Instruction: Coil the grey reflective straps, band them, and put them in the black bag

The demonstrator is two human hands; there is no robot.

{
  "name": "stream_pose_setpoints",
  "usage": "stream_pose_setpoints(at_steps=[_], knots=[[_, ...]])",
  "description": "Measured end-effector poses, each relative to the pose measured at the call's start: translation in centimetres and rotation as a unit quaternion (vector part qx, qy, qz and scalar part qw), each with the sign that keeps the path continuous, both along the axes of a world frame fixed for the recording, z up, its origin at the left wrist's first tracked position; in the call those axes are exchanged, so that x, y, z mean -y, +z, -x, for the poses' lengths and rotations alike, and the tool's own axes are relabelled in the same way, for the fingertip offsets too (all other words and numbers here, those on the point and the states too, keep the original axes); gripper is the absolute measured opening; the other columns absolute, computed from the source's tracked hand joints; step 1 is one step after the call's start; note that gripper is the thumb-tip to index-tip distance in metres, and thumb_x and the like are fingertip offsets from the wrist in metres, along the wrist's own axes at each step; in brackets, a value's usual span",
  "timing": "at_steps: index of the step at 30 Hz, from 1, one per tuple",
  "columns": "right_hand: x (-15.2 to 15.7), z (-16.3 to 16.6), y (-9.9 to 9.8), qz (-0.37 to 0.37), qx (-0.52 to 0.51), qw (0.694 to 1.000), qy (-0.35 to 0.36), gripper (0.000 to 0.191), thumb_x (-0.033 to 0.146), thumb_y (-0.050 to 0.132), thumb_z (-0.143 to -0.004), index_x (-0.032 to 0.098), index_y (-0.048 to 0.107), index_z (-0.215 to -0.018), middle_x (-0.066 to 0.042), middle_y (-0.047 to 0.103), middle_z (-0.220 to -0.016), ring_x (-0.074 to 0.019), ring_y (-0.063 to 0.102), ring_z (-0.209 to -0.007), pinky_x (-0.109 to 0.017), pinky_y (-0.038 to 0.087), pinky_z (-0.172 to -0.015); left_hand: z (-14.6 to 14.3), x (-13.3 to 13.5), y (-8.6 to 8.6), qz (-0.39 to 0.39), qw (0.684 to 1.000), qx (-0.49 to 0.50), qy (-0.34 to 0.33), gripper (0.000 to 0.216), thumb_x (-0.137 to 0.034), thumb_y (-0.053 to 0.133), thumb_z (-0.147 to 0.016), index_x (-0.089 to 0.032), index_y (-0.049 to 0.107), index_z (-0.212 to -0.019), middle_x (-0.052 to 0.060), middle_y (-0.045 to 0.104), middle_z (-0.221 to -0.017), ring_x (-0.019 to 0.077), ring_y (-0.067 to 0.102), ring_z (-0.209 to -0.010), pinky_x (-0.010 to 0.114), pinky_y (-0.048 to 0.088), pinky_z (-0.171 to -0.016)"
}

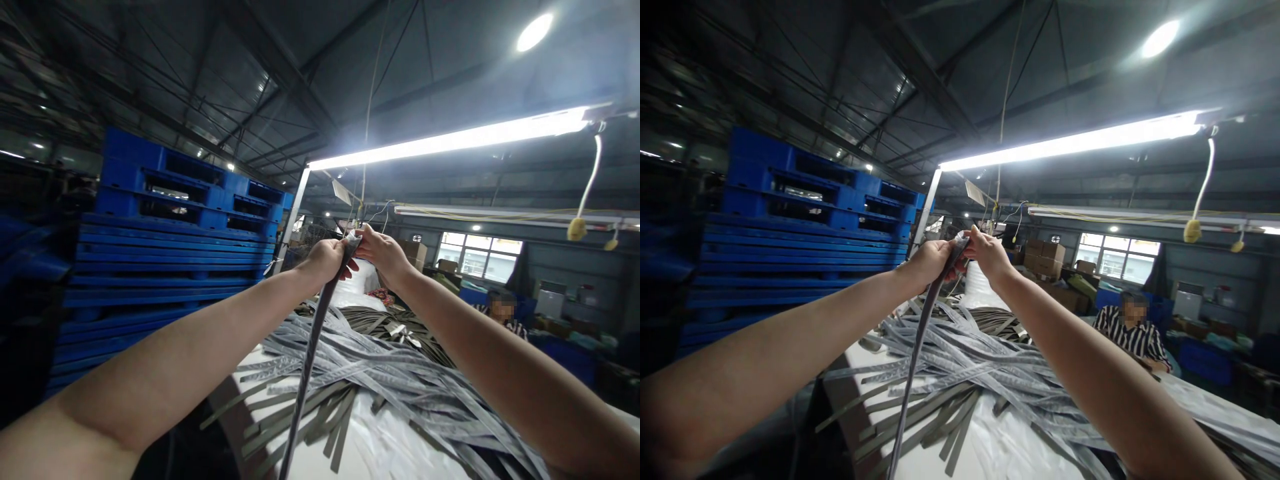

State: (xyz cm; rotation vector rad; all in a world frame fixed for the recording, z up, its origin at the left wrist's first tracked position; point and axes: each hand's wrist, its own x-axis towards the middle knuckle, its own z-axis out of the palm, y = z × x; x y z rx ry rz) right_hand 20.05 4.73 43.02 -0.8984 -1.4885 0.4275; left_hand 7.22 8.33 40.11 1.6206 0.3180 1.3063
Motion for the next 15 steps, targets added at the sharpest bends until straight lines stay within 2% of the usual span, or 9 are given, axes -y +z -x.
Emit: stream_pose_setpoints(at_steps=[2,4,7,9,12,15], knots=[[0.4,0.3,-1.0,0.046,0.008,0.998,0.044,0.040,0.059,0.060,-0.080,0.019,0.065,-0.084,-0.001,0.065,-0.070,-0.0153,0.061,-0.068,-0.028,0.050,-0.071,0.4,-0.4,-0.2,0.004,1.000,0.005,0.013,0.035,-0.034,0.047,-0.097,-0.016,0.056,-0.069,-0.001,0.061,-0.046,0.0082,0.050,-0.032,0.018,0.038,-0.039],[0.8,1.0,-2.9,0.121,0.076,0.984,0.104,0.039,0.055,0.068,-0.075,0.018,0.066,-0.086,-0.002,0.066,-0.078,-0.0141,0.060,-0.072,-0.025,0.049,-0.070,1.0,-0.6,-0.3,0.010,1.000,0.008,0.028,0.035,-0.035,0.049,-0.097,-0.016,0.057,-0.068,-0.001,0.062,-0.046,0.0084,0.052,-0.034,0.018,0.039,-0.041],[1.1,3.0,-6.8,0.243,0.193,0.936,0.167,0.042,0.046,0.079,-0.068,0.018,0.068,-0.097,0.000,0.066,-0.079,-0.0120,0.059,-0.067,-0.022,0.046,-0.061,2.3,-0.7,-0.6,0.025,0.999,0.012,0.024,0.037,-0.033,0.044,-0.098,-0.015,0.059,-0.070,0.001,0.065,-0.049,0.0091,0.055,-0.038,0.018,0.042,-0.044],[0.8,4.4,-9.5,0.302,0.232,0.905,0.192,0.047,0.048,0.077,-0.070,0.019,0.066,-0.105,0.002,0.064,-0.070,-0.0113,0.058,-0.059,-0.022,0.045,-0.055,3.4,-0.8,-0.7,0.053,0.998,0.014,-0.009,0.038,-0.032,0.040,-0.100,-0.014,0.059,-0.072,0.002,0.066,-0.051,0.0096,0.057,-0.041,0.019,0.043,-0.045],[-0.4,5.9,-12.3,0.328,0.243,0.889,0.206,0.048,0.060,0.071,-0.070,0.018,0.068,-0.092,0.003,0.061,-0.059,-0.0110,0.057,-0.051,-0.022,0.044,-0.049,5.1,-1.2,-1.0,0.109,0.992,0.019,-0.060,0.039,-0.031,0.039,-0.100,-0.013,0.059,-0.071,0.003,0.066,-0.052,0.0107,0.059,-0.043,0.020,0.046,-0.048],[-2.0,6.5,-13.8,0.330,0.248,0.885,0.217,0.054,0.067,0.066,-0.069,0.014,0.066,-0.074,0.000,0.063,-0.057,-0.0110,0.058,-0.048,-0.021,0.044,-0.046,6.7,-2.1,-1.6,0.134,0.988,0.027,-0.072,0.041,-0.030,0.039,-0.100,-0.013,0.061,-0.071,0.005,0.068,-0.056,0.0133,0.064,-0.049,0.024,0.053,-0.056]])
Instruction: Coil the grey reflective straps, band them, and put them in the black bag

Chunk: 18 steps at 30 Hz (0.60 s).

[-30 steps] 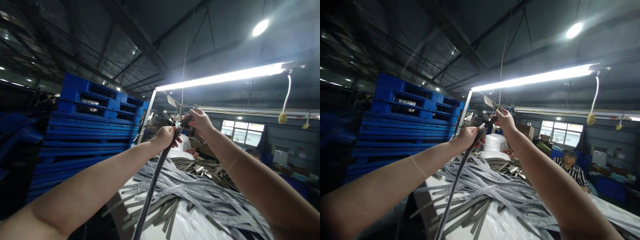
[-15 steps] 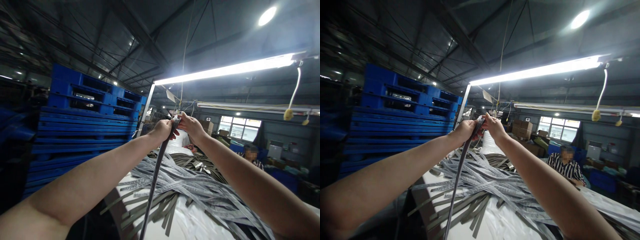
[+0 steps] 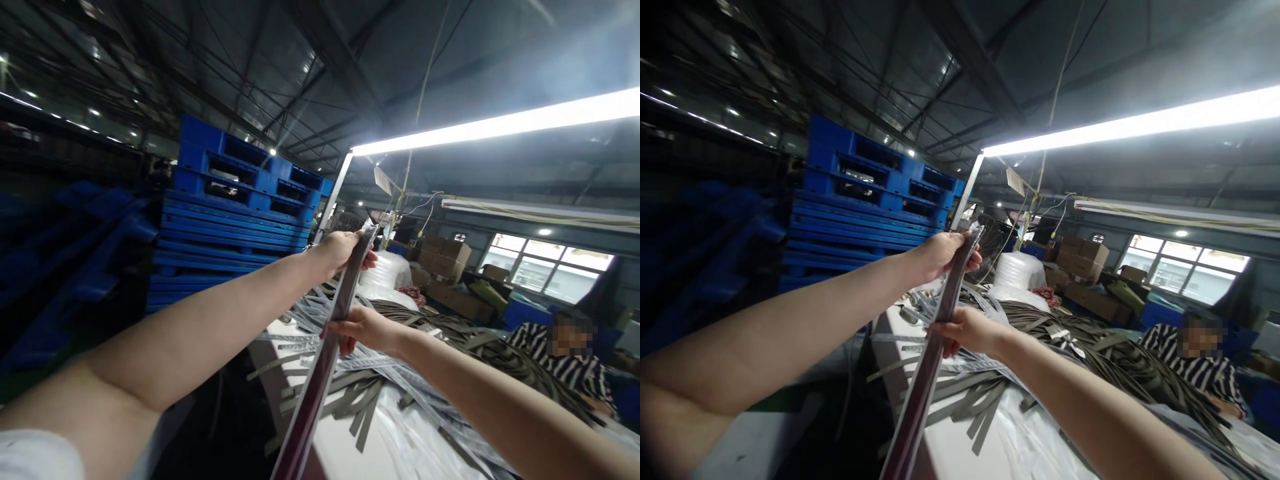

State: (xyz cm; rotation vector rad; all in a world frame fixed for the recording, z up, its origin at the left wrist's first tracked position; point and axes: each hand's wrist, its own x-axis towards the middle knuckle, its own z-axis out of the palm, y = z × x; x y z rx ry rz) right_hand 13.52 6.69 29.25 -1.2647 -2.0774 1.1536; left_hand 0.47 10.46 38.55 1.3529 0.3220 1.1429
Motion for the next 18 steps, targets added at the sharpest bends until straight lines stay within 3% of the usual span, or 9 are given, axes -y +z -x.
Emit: stream_pose_setpoints(at_steps=[3,6,8,11,15,18], knots=[[-1.0,0.6,-0.9,0.005,0.003,1.000,-0.016,0.055,0.069,0.063,-0.072,0.013,0.064,-0.068,-0.002,0.063,-0.054,-0.0114,0.059,-0.046,-0.021,0.046,-0.045,1.2,-0.9,-1.4,0.002,1.000,0.019,-0.017,0.042,-0.036,0.038,-0.100,-0.012,0.064,-0.076,0.009,0.072,-0.066,0.0165,0.070,-0.060,0.028,0.056,-0.064],[-1.5,1.3,-1.8,-0.012,0.014,0.997,-0.075,0.049,0.061,0.064,-0.076,0.015,0.060,-0.059,-0.003,0.064,-0.050,-0.0125,0.059,-0.043,-0.022,0.047,-0.042,1.7,-1.3,-4.0,-0.012,1.000,0.004,-0.019,0.035,-0.044,0.057,-0.091,-0.012,0.065,-0.079,0.008,0.073,-0.067,0.0166,0.069,-0.061,0.026,0.055,-0.062],[-1.7,1.7,-2.3,-0.026,0.026,0.994,-0.102,0.046,0.056,0.068,-0.075,0.016,0.058,-0.055,-0.004,0.064,-0.049,-0.0124,0.058,-0.041,-0.022,0.047,-0.040,1.8,-1.5,-6.0,-0.012,1.000,-0.029,-0.001,0.024,-0.034,0.070,-0.083,-0.013,0.064,-0.075,0.005,0.070,-0.060,0.0139,0.065,-0.054,0.022,0.052,-0.057],[-1.7,2.1,-2.6,-0.022,0.014,0.997,-0.079,0.047,0.058,0.073,-0.069,0.015,0.059,-0.057,-0.004,0.064,-0.049,-0.0115,0.058,-0.041,-0.020,0.046,-0.040,2.4,-1.8,-8.2,0.017,0.999,-0.045,-0.004,0.014,-0.023,0.067,-0.085,-0.012,0.063,-0.077,0.007,0.072,-0.062,0.0155,0.067,-0.056,0.025,0.053,-0.060],[-1.3,2.2,-2.3,0.025,-0.047,0.997,-0.060,0.061,0.074,0.061,-0.070,0.013,0.061,-0.075,-0.003,0.066,-0.055,-0.0132,0.062,-0.046,-0.020,0.047,-0.042,4.2,-2.8,-9.2,0.051,0.997,-0.032,-0.055,0.019,-0.028,0.057,-0.091,-0.011,0.062,-0.097,0.015,0.076,-0.089,0.0227,0.073,-0.078,0.035,0.057,-0.074],[-1.2,1.9,-2.3,0.025,-0.063,0.996,-0.059,0.069,0.081,0.050,-0.072,0.013,0.061,-0.078,-0.004,0.067,-0.059,-0.0147,0.065,-0.050,-0.022,0.049,-0.046,5.2,-3.4,-9.4,0.066,0.995,-0.037,-0.069,0.021,-0.030,0.052,-0.093,-0.011,0.062,-0.097,0.014,0.075,-0.087,0.0237,0.073,-0.072,0.035,0.057,-0.067]])
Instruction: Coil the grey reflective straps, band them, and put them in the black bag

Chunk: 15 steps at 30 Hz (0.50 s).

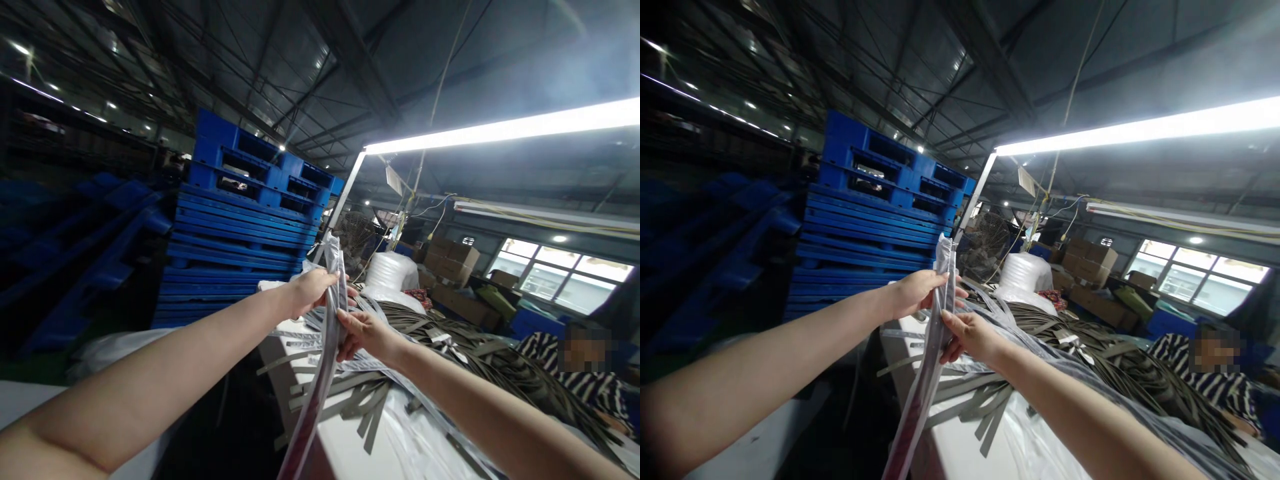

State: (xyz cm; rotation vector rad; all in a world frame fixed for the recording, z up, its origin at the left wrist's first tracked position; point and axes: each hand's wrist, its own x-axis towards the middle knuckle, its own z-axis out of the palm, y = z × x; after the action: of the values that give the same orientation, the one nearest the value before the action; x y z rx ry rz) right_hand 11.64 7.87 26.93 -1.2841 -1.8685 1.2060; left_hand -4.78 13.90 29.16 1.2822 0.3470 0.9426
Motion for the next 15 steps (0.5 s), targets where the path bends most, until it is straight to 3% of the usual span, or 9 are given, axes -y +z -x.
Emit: stream_pose_setpoints(at_steps=[5,12,15], knots=[[-0.2,-0.8,-0.9,-0.038,0.016,0.999,-0.034,0.076,0.085,0.048,-0.068,0.011,0.064,-0.078,-0.006,0.067,-0.059,-0.0156,0.067,-0.054,-0.024,0.050,-0.051,0.8,-0.6,-0.3,-0.002,1.000,-0.008,0.027,0.020,-0.025,0.049,-0.094,-0.012,0.063,-0.089,0.009,0.073,-0.076,0.0176,0.069,-0.060,0.030,0.055,-0.064],[-0.3,-1.5,-1.4,-0.051,0.016,0.998,-0.040,0.071,0.080,0.058,-0.065,0.013,0.065,-0.085,-0.005,0.070,-0.068,-0.0169,0.070,-0.060,-0.025,0.052,-0.055,1.5,-1.0,-0.5,-0.010,0.999,-0.034,0.013,0.026,-0.031,0.055,-0.091,-0.010,0.066,-0.080,0.015,0.072,-0.094,0.0209,0.071,-0.072,0.029,0.055,-0.060],[-0.4,-1.8,-1.0,-0.060,0.000,0.997,-0.045,0.066,0.077,0.057,-0.070,0.013,0.065,-0.085,-0.005,0.070,-0.068,-0.0175,0.070,-0.060,-0.025,0.052,-0.054,2.0,-0.7,-1.1,-0.024,0.997,-0.055,-0.042,0.030,-0.037,0.059,-0.088,-0.012,0.065,-0.072,0.017,0.070,-0.107,0.0235,0.070,-0.085,0.024,0.052,-0.053]])
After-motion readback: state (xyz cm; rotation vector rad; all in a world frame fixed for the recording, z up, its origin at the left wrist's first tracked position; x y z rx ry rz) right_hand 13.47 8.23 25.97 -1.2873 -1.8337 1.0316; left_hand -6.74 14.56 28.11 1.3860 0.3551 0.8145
